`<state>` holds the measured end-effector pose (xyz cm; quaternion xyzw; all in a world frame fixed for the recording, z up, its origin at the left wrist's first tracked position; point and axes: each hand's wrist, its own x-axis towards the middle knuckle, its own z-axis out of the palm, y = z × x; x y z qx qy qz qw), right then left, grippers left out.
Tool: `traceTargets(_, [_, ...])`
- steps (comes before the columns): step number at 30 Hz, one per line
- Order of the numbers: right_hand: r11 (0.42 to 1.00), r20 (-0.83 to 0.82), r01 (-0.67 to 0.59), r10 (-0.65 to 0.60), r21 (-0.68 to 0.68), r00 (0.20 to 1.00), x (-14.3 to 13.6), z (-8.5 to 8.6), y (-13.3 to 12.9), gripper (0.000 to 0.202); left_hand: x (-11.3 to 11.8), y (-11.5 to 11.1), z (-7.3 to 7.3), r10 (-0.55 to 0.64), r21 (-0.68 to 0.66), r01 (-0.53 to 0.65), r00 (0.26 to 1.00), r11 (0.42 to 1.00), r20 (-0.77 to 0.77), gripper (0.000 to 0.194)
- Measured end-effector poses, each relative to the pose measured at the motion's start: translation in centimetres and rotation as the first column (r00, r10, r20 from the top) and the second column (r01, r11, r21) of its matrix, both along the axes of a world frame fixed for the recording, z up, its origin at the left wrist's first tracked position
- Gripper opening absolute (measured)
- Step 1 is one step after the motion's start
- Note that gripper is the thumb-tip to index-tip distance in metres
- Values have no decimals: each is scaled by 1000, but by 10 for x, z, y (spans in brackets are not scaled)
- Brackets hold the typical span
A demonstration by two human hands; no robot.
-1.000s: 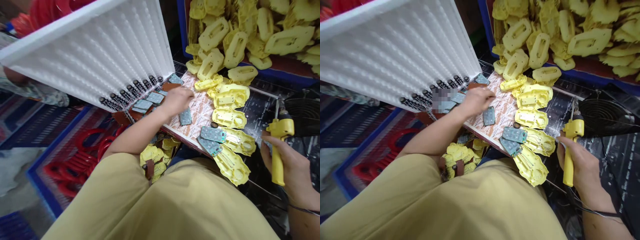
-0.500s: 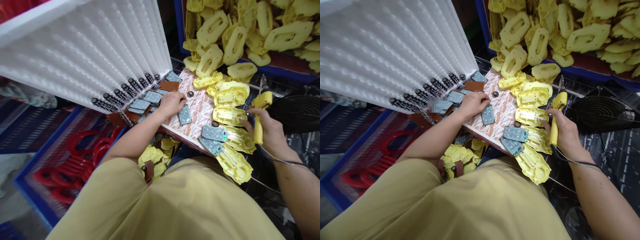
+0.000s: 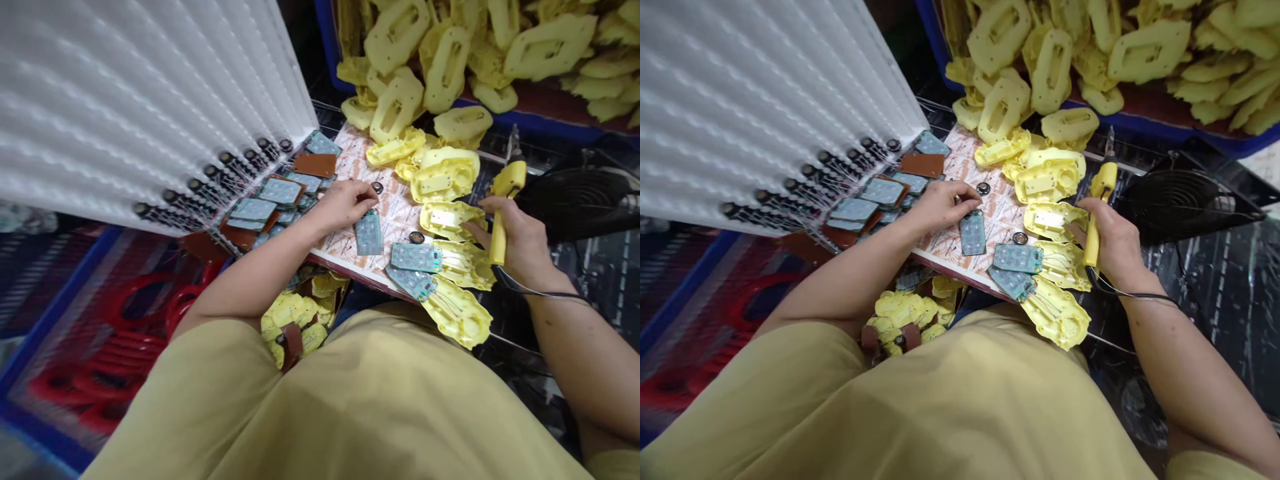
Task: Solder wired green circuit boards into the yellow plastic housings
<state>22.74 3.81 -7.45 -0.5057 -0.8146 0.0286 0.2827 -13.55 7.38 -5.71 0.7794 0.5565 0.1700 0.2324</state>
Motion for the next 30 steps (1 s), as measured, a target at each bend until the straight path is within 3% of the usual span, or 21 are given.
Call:
traceTargets(3, [999,39,38,-37,-37,999,5,-1,-8,40,5,4,3,-27,15,29,995,999,-91,23])
traceTargets(9, [996,100,64,-58,-64,993,15,-1,-18,36,12,11,6,-90,-98,100,990,990,106,37])
traceTargets(12, [998,91,65,-62,-25,994,17,-3,-17,36,15,15,2,-77,-95,86,993,992,94,27])
traceTargets(19, [999,89,42,-41,-6,995,14,-4,-15,36,12,15,-7,-53,-10,53,999,999,0,17])
traceTargets(24, [999,47,33,-35,42,998,10,-9,-17,33,9,15,-6,-74,226,74,997,971,-9,15])
traceTargets(26, [998,39,42,-44,52,998,7,-12,-17,33,18,21,0,-99,240,78,992,968,77,15])
traceTargets(30, [996,50,79,-81,39,996,-1,-12,-17,31,62,33,15,-238,72,228,947,971,216,14])
